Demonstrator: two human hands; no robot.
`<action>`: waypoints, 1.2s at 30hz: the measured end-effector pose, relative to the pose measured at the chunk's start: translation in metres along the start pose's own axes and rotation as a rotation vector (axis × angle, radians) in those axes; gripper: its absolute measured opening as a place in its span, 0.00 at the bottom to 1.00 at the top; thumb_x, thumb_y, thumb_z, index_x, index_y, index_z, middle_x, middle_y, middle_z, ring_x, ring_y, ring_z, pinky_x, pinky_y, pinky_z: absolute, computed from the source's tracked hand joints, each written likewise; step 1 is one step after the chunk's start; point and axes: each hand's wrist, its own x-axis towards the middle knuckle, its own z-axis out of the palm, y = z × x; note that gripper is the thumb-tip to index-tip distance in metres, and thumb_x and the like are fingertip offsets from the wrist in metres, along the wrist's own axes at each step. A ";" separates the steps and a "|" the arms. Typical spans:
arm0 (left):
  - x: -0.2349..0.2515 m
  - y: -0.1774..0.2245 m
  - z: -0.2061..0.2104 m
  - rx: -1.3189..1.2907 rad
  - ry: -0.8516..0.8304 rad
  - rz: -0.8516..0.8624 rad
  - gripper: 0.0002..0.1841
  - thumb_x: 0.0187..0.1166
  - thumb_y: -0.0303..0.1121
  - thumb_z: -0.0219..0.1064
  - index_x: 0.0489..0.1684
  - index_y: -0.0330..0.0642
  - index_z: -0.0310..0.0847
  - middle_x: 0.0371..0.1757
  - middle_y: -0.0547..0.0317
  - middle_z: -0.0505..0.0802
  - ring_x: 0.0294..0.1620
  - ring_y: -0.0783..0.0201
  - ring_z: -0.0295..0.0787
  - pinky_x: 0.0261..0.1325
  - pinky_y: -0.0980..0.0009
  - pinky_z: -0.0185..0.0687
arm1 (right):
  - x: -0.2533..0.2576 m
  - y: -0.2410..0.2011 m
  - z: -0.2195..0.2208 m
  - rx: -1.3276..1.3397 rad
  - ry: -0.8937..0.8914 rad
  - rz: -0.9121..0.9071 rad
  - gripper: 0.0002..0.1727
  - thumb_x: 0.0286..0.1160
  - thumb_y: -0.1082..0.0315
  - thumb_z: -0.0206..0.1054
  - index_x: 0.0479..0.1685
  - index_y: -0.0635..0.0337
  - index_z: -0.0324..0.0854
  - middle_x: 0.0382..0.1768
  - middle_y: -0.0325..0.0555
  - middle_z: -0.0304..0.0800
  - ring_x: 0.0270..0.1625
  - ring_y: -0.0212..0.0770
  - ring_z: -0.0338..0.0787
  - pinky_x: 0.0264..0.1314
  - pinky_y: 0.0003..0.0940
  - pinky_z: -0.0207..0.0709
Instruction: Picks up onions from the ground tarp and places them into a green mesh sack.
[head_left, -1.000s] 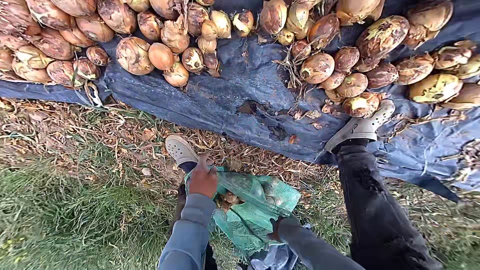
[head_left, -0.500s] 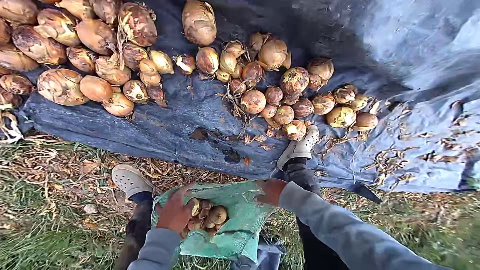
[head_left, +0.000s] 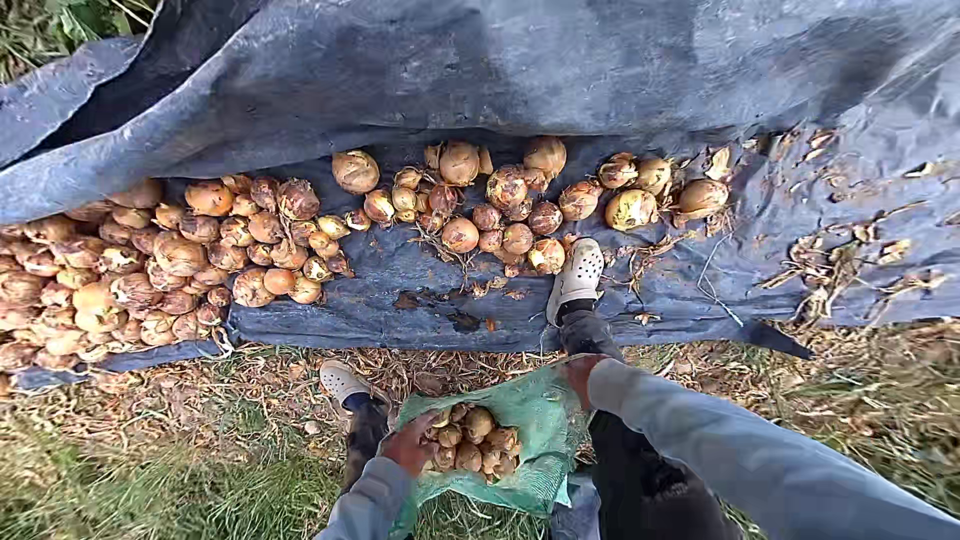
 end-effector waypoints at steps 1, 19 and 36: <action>-0.008 0.014 0.000 0.037 0.013 0.002 0.36 0.81 0.34 0.69 0.92 0.56 0.63 0.85 0.51 0.79 0.87 0.49 0.71 0.89 0.42 0.61 | -0.004 0.015 -0.003 -0.012 0.015 -0.008 0.47 0.69 0.61 0.79 0.90 0.61 0.61 0.78 0.71 0.76 0.79 0.70 0.76 0.78 0.72 0.66; 0.028 -0.001 -0.084 0.156 0.390 -0.065 0.29 0.83 0.32 0.68 0.86 0.47 0.71 0.84 0.39 0.77 0.86 0.38 0.69 0.87 0.42 0.64 | 0.064 -0.059 -0.047 0.289 0.157 -0.388 0.25 0.84 0.49 0.67 0.68 0.60 0.84 0.57 0.62 0.92 0.65 0.61 0.90 0.71 0.65 0.77; 0.055 -0.005 -0.087 0.219 0.386 -0.070 0.28 0.85 0.37 0.67 0.86 0.56 0.71 0.82 0.52 0.81 0.87 0.45 0.68 0.86 0.42 0.63 | 0.173 -0.091 -0.247 0.385 0.973 0.370 0.66 0.30 0.31 0.85 0.86 0.50 0.70 0.97 0.62 0.30 0.81 0.77 0.66 0.61 0.68 0.78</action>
